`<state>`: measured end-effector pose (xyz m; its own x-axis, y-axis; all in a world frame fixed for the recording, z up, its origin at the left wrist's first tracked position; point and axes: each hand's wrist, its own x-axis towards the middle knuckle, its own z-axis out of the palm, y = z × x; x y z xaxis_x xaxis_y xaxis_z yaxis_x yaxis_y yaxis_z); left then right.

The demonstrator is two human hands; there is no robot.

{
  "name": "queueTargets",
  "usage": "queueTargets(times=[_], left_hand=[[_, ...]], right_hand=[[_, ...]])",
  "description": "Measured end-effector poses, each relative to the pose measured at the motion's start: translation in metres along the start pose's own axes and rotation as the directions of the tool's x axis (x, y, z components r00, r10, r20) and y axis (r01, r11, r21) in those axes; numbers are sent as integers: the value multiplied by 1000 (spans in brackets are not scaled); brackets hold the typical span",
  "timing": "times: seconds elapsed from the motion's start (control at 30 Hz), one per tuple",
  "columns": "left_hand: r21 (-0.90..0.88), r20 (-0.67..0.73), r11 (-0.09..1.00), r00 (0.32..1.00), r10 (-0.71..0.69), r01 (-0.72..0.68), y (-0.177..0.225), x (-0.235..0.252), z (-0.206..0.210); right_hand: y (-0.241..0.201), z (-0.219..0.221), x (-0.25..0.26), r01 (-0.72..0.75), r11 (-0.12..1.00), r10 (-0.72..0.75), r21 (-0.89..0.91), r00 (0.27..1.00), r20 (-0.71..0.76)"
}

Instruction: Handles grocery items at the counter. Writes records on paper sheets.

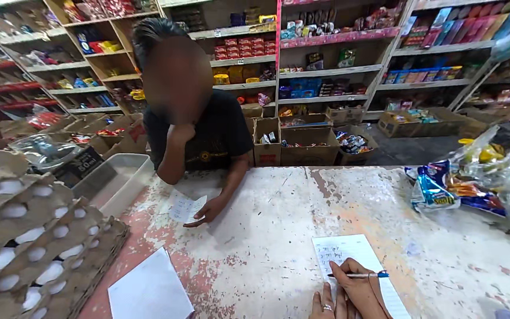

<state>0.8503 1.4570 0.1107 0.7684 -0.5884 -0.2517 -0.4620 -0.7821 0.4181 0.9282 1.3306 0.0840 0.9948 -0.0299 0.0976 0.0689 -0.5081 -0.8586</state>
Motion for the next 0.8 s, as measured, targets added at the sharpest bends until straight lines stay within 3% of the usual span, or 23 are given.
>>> queueTargets(times=[0.37, 0.8], left_hand=[[15, 84, 1000, 996, -5, 4, 1, 2, -4], [2, 72, 1000, 997, 5, -5, 0, 3, -2]], right_hand=[[6, 1, 4, -31, 998, 32, 58, 999, -20], [4, -2, 3, -30, 997, 30, 71, 1000, -4]])
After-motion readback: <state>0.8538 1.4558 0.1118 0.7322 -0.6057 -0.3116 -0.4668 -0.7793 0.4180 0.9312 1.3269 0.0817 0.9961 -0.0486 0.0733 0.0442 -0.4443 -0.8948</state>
